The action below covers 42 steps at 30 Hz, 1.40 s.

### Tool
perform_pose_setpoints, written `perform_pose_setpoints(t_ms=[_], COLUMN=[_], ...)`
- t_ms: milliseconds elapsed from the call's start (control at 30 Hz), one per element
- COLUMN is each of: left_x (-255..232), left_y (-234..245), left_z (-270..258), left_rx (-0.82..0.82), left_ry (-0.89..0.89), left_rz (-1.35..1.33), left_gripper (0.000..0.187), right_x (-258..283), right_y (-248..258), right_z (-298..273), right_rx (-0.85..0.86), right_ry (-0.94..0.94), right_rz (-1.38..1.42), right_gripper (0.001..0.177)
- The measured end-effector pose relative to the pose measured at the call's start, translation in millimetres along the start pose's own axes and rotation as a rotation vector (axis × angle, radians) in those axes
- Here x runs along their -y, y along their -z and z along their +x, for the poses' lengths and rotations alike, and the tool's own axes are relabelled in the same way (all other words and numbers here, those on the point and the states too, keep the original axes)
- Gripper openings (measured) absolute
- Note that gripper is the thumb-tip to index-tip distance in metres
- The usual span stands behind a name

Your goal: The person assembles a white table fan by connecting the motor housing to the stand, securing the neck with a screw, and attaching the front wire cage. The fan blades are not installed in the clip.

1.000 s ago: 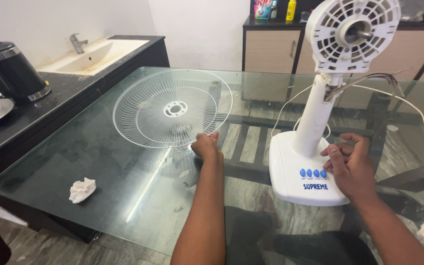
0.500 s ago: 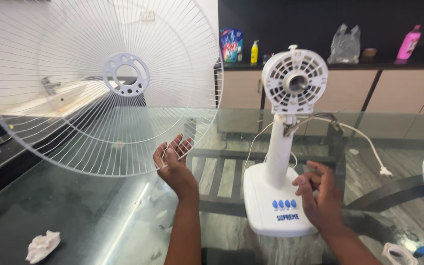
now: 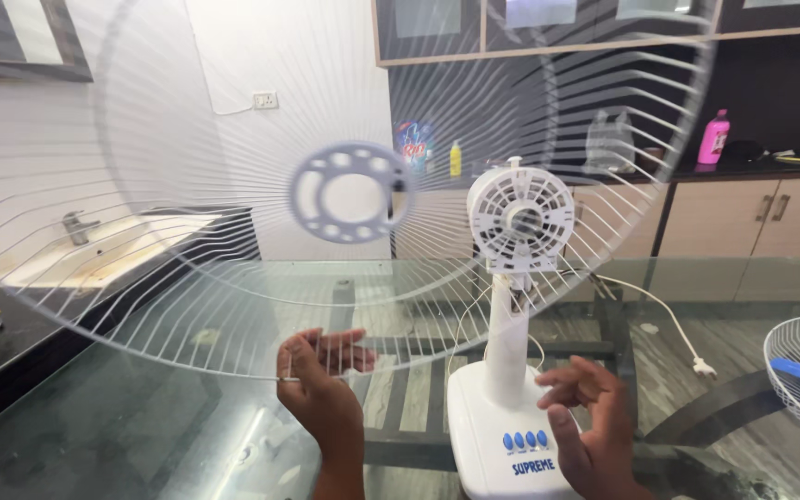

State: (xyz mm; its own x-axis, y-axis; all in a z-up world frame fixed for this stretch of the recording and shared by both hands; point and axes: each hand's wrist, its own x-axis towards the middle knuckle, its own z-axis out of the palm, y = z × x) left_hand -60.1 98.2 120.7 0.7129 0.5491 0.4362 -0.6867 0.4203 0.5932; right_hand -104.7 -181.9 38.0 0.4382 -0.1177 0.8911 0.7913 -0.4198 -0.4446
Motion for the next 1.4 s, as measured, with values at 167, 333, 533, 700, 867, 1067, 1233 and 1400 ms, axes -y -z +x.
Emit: perform_pose_setpoints(t_ms=[167,333,533,700,867,1067,1233,1400], left_x=[0.5,-2.0,13.5,44.5,60.9,55.2,50.6,53.0], left_y=[-7.0,-18.8,-28.4,-29.7,-16.3,-9.0,-12.9,-15.5], left_z=[-8.8,-15.8,-31.2,-48.4,-48.7,-37.8,-45.7,-47.9], left_rx=[0.116,0.215,0.261,0.327,0.436,0.445,0.328,0.206], left_ry=[0.087,0.162,0.241,0.253,0.154,0.045,0.127,0.183], left_rz=[0.059,0.121,0.105,0.125,0.175,0.17,0.178,0.176], left_gripper=[0.036,0.049,0.05,0.049,0.051,0.06,0.062,0.06], right_x=[27.4,65.6,114.8,107.1,72.9,64.4,74.4,79.4], right_y=[12.0,73.9,124.8,115.5,121.6,130.5,130.0,138.8], right_z=[29.4,92.2,171.8,187.0,172.9,174.8,173.5,174.6], right_rx=[-0.175,-0.202,-0.11,-0.241,-0.258,-0.258,-0.21,-0.14], right_ry=[0.028,-0.012,-0.147,-0.136,-0.076,-0.033,-0.076,-0.197], right_rz=[0.269,0.254,-0.06,-0.167,-0.153,-0.225,-0.163,-0.071], right_gripper=[0.093,0.083,0.047,0.036,0.027,0.027,0.032,0.04])
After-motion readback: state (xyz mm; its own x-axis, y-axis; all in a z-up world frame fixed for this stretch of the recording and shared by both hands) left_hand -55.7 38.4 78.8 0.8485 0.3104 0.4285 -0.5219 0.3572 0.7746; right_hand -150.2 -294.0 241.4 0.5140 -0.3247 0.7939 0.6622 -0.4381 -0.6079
